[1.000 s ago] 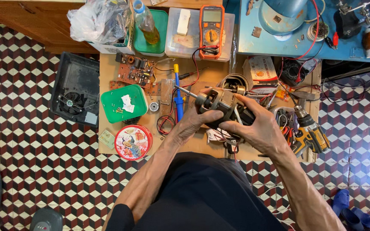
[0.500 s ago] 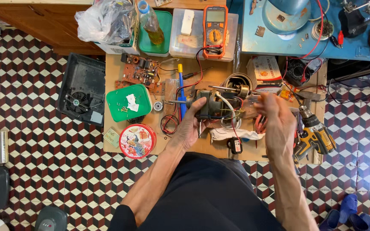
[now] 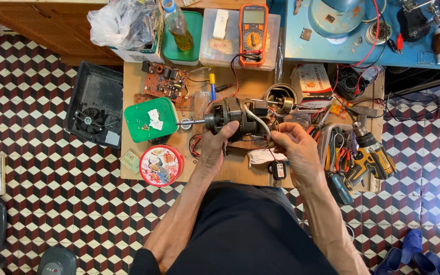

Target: The person disassembles a small motor, inspects the internal components, and uses a power drill to rotate the shaft. They then reassemble the motor, apply lubricant, and test the rotation by hand.

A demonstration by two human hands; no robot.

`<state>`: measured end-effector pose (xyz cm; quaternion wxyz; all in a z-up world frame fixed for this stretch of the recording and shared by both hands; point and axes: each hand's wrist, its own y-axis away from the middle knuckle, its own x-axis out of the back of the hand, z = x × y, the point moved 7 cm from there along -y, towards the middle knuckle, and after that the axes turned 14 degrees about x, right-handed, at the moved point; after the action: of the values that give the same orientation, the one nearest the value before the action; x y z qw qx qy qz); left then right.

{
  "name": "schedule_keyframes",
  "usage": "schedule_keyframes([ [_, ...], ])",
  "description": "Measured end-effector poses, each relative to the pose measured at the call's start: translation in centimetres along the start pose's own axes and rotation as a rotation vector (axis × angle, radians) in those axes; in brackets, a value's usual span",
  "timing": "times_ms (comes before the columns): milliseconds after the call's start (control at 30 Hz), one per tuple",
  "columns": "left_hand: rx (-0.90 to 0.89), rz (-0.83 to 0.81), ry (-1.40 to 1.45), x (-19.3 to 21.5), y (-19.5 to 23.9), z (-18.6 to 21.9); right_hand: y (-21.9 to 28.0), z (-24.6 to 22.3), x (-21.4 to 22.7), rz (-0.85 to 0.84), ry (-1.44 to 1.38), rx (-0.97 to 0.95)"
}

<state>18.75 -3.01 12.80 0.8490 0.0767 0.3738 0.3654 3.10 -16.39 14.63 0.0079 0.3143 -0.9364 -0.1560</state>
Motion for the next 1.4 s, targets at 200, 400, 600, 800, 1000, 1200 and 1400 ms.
schedule_keyframes([
  [200,0.089,-0.052,0.147,2.6,-0.5,-2.1,-0.1,-1.6,-0.8,-0.224,0.071,-0.012],
  [400,0.149,-0.253,0.483,6.6,-0.5,-0.4,0.5,-3.5,1.0,-0.29,0.278,0.168],
  [600,-0.008,-0.256,0.731,10.9,3.1,5.7,-2.4,6.0,-0.3,-0.348,0.372,0.18],
  [800,0.051,-0.709,1.213,11.4,9.6,8.8,-0.9,17.5,-8.9,-0.645,0.704,0.272],
  [1000,-0.064,-0.637,1.266,14.7,13.5,7.1,0.3,24.7,-17.0,-0.895,0.884,0.53],
  [1200,-0.084,-0.314,1.144,18.8,15.1,4.8,0.6,24.6,-19.9,-0.865,0.858,0.451],
  [1400,-0.065,0.107,0.851,21.7,14.4,2.9,-1.2,16.4,-16.8,-0.567,0.779,0.156],
])
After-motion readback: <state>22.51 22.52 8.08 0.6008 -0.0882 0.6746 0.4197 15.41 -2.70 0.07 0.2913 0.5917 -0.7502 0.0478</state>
